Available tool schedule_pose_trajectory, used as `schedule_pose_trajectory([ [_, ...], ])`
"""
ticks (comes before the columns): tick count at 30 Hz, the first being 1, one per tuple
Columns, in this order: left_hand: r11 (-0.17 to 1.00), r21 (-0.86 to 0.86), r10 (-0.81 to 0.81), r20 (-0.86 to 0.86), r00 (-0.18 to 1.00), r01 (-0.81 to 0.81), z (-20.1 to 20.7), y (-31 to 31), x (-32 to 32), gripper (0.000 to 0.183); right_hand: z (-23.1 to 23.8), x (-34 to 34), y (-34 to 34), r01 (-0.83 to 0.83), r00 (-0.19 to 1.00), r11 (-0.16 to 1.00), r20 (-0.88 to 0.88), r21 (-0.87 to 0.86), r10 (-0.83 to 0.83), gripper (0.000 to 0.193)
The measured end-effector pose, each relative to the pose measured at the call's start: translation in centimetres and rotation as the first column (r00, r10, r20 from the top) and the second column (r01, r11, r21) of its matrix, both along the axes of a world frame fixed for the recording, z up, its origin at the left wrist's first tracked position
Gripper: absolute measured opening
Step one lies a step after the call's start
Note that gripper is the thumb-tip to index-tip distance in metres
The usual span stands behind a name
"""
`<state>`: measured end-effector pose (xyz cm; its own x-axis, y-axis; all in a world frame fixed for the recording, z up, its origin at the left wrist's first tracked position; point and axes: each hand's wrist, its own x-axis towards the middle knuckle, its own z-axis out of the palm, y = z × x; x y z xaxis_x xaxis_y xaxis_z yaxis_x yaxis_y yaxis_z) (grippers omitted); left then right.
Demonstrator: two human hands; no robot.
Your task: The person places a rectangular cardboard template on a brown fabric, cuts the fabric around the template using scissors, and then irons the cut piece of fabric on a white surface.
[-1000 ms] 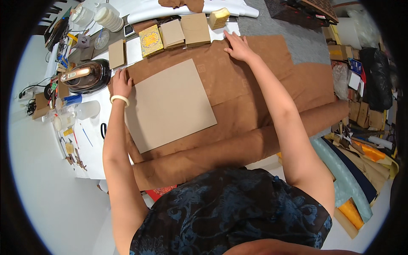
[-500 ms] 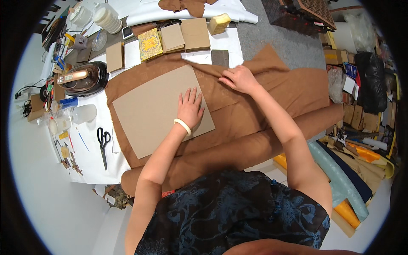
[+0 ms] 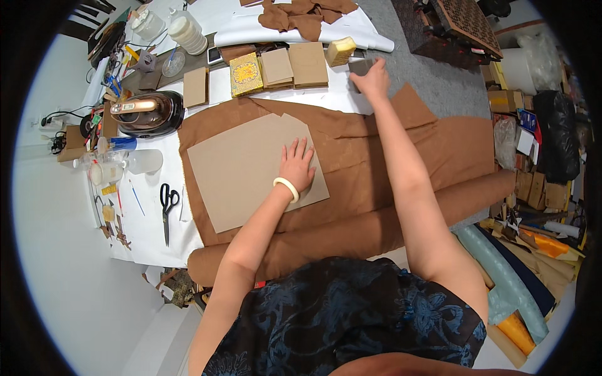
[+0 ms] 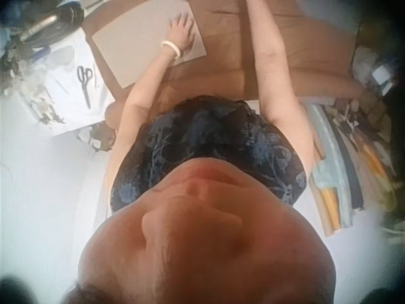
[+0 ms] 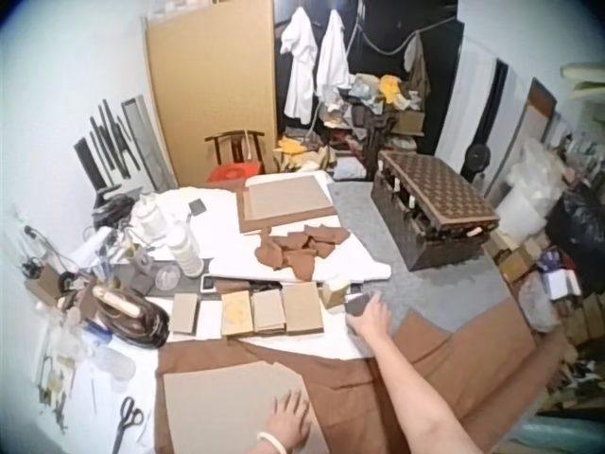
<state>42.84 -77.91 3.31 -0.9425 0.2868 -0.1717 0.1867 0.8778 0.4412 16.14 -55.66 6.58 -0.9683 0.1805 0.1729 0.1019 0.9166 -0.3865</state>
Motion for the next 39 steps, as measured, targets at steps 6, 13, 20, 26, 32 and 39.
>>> schedule_pose_trajectory([
  [6, 0.999, 0.031, 0.015, -0.005, 1.000, -0.015, -0.3, 0.1, 0.2, 0.061, 0.8, -0.7, -0.1, -0.667, 0.730, 0.736, 0.298, 0.113, 0.615, 0.055],
  [13, 1.000, 0.008, 0.020, -0.010, 1.000, -0.020, -0.5, -0.4, 0.7, 0.060, 2.5, -2.3, -3.0, -0.378, 0.915, 0.913, -0.086, 0.155, 0.393, 0.064],
  [20, 1.000, 0.001, 0.007, -0.001, 1.000, -0.007, -0.4, -0.2, 0.3, 0.061, 0.4, -8.1, -0.3, -0.497, 0.851, 0.865, -0.161, 0.063, 0.501, 0.043],
  [26, 1.000, -0.002, 0.021, 0.014, 1.000, -0.021, -0.8, -0.3, 0.5, 0.061, 0.0, -4.3, 0.9, -0.021, 0.988, 0.941, 0.136, -0.337, 0.071, 0.067],
  [32, 1.000, -0.008, 0.030, 0.005, 1.000, -0.030, -0.8, -0.4, 0.7, 0.061, -2.4, 0.0, 0.4, 0.111, 0.962, 0.975, 0.269, -0.190, -0.057, 0.092],
  [39, 1.000, 0.028, 0.005, -0.016, 1.000, -0.005, -0.7, -0.1, 0.5, 0.061, -4.7, -3.8, 0.1, 0.133, 0.982, 0.948, 0.171, -0.290, -0.086, 0.094],
])
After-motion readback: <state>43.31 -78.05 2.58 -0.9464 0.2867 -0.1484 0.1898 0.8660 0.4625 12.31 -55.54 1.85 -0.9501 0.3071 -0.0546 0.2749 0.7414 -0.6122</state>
